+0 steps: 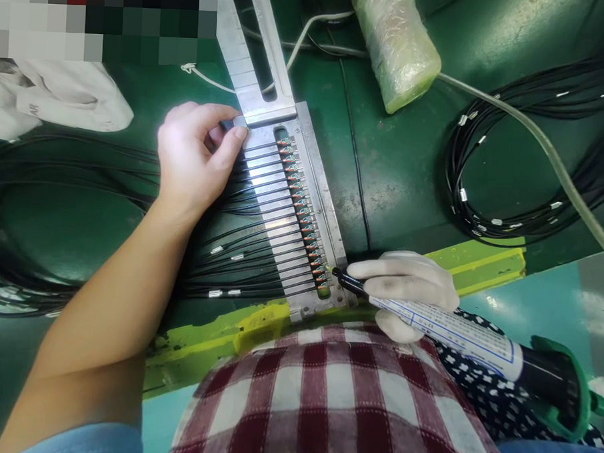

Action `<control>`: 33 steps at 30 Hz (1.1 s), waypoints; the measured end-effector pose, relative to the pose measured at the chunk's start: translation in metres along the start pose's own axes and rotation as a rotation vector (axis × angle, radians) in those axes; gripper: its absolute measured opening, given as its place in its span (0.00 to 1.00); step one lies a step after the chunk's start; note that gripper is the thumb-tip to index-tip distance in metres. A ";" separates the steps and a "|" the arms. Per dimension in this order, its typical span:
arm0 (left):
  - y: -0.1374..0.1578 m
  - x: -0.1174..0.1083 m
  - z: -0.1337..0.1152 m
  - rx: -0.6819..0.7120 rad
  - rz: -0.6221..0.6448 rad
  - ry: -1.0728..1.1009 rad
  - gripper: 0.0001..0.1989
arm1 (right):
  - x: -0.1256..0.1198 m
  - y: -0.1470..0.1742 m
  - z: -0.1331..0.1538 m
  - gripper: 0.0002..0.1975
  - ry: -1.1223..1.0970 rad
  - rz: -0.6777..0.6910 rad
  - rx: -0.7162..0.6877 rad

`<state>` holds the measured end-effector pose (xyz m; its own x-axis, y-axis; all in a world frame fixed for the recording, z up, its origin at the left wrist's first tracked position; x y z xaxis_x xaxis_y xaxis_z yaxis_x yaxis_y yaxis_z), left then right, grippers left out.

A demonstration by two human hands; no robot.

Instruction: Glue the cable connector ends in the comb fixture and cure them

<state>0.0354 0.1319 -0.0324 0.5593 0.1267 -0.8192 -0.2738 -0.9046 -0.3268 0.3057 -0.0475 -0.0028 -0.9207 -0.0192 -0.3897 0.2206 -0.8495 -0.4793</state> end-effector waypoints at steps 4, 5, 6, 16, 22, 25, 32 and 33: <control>0.000 0.000 0.000 -0.002 0.004 0.006 0.15 | 0.000 0.000 0.000 0.05 -0.005 -0.002 -0.006; 0.001 0.000 0.000 -0.003 0.005 0.007 0.15 | 0.000 0.000 0.000 0.05 -0.003 -0.007 -0.002; 0.001 0.000 0.000 -0.004 0.006 0.009 0.14 | 0.000 0.000 0.000 0.05 0.000 -0.007 0.005; 0.000 0.000 0.000 -0.003 0.018 0.009 0.15 | 0.000 -0.006 0.002 0.05 0.038 0.021 0.006; 0.000 0.001 0.000 -0.008 0.026 -0.004 0.15 | 0.000 -0.006 0.001 0.05 0.022 0.004 0.009; 0.000 0.001 0.001 -0.014 0.028 -0.006 0.16 | 0.000 -0.006 0.000 0.06 0.014 -0.004 -0.001; 0.000 0.001 0.002 -0.024 0.053 -0.019 0.17 | 0.001 -0.006 0.002 0.05 0.020 0.008 0.006; 0.000 0.001 0.002 -0.026 0.052 -0.021 0.17 | 0.001 -0.006 0.002 0.05 0.016 0.014 0.004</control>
<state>0.0346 0.1322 -0.0341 0.5282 0.0872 -0.8446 -0.2818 -0.9203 -0.2713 0.3033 -0.0435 0.0009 -0.9124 -0.0226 -0.4086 0.2318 -0.8514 -0.4706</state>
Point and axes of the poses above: each hand's wrist, its own y-axis away from the middle knuckle, its own x-axis out of the palm, z = x × y, the point moved 4 cm from there along -y, towards the middle knuckle, and after that the axes turned 4 degrees about x, right-handed, at the moved point
